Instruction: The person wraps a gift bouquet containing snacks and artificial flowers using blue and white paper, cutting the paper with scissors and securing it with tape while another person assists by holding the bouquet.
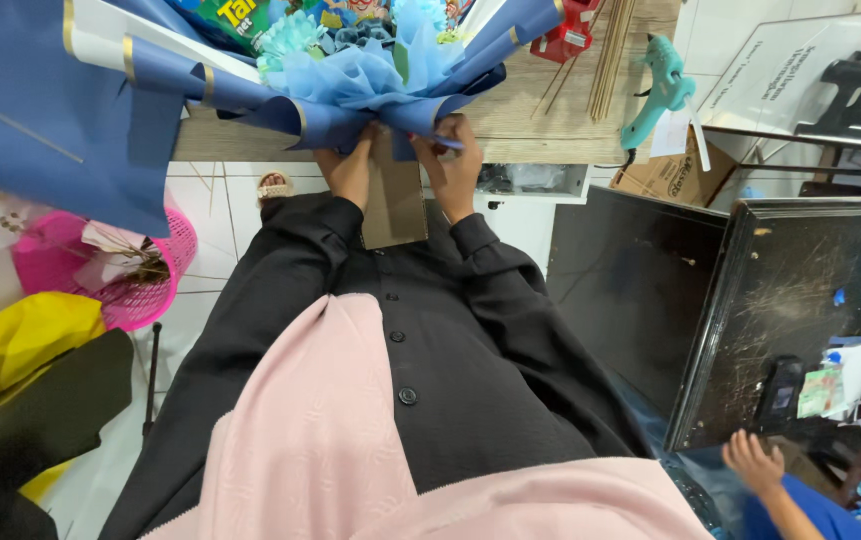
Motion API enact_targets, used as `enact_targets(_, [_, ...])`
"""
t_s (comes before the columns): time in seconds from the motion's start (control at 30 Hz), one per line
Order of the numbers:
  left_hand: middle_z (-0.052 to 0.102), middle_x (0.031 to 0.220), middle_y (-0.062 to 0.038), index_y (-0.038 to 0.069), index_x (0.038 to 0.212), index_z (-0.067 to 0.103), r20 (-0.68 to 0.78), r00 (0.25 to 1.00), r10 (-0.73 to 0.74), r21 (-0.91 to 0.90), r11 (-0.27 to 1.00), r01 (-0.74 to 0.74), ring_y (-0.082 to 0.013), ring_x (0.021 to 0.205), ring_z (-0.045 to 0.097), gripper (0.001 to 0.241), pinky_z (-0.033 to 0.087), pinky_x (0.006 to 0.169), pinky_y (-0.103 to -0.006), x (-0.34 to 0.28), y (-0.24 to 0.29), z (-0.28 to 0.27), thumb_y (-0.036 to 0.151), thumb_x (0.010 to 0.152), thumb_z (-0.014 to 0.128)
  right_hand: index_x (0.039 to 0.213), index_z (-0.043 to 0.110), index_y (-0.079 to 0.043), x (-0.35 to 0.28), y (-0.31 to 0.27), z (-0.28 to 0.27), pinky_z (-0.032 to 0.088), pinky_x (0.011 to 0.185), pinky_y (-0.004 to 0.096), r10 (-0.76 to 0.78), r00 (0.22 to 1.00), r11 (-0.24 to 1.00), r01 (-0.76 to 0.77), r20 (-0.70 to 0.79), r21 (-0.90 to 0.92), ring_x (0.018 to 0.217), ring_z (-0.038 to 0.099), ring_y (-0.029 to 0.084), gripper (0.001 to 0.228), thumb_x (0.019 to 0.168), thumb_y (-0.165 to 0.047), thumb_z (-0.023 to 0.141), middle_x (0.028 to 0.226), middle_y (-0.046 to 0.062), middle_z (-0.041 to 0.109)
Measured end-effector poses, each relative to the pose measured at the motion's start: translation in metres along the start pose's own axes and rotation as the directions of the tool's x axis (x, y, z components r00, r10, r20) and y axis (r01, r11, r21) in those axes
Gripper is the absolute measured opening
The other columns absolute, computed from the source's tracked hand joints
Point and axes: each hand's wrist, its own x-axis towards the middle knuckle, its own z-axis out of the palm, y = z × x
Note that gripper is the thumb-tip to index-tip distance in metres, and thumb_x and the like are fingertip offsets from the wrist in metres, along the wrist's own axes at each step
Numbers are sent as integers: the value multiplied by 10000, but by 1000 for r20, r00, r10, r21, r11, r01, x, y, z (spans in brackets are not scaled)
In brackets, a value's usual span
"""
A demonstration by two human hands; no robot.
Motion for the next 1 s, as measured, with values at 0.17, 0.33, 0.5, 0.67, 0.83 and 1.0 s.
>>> enact_targets(0.17, [648, 1295, -102, 134, 1364, 595, -11, 1000, 15, -23, 1000, -15, -279, 1320, 615, 582, 520, 1119, -548, 2, -7, -4, 271, 940, 968, 828, 630, -162, 2, 8, -5, 534, 654, 216, -229, 973, 971, 228, -9, -71, 532, 659, 160, 308, 922, -200, 921, 584, -13, 607])
enact_targets(0.33, [706, 1253, -119, 128, 1310, 664, 26, 998, -57, -104, 993, 60, -273, 1248, 661, 592, 550, 1055, -536, 4, -7, -4, 324, 879, 1020, 749, 594, -222, -42, 29, -4, 488, 459, 254, -436, 897, 873, 402, -74, -278, 406, 576, 152, 371, 844, -208, 953, 551, -78, 634])
enact_targets(0.5, [763, 1239, -184, 134, 1313, 722, 102, 979, -177, -30, 983, 181, -365, 1218, 718, 635, 566, 1018, -542, 8, 0, -6, 423, 840, 1032, 1188, 758, -203, -37, -1, 25, 555, 537, 260, -576, 806, 609, 536, 138, -585, 446, 646, 156, 226, 969, -214, 811, 566, -13, 666])
enact_targets(0.67, [755, 1252, -175, 114, 1330, 719, 186, 981, -47, -57, 997, 59, -354, 1241, 686, 531, 547, 1019, -577, 16, 0, -11, 337, 936, 996, 1370, 730, -286, -20, -7, 47, 580, 533, 296, -581, 808, 527, 469, 103, -709, 523, 693, 144, 352, 1044, -158, 694, 632, -28, 688])
enact_targets(0.83, [709, 1306, -201, 71, 1381, 660, 219, 972, -88, -122, 986, 117, -365, 1284, 646, 537, 499, 1090, -590, 17, 1, -3, 300, 983, 939, 1309, 752, -317, -16, -5, 57, 585, 556, 304, -582, 812, 497, 393, 39, -774, 543, 707, 153, 287, 1030, -260, 713, 629, -39, 683])
enact_targets(1.0, [697, 1378, -222, 87, 1423, 652, 265, 948, -174, -95, 974, 205, -461, 1331, 630, 675, 503, 1106, -629, 22, -4, -7, 426, 944, 985, 1269, 752, -387, -15, -5, 63, 567, 549, 356, -559, 829, 475, 309, -11, -824, 513, 687, 214, 262, 1010, -347, 756, 576, -25, 650])
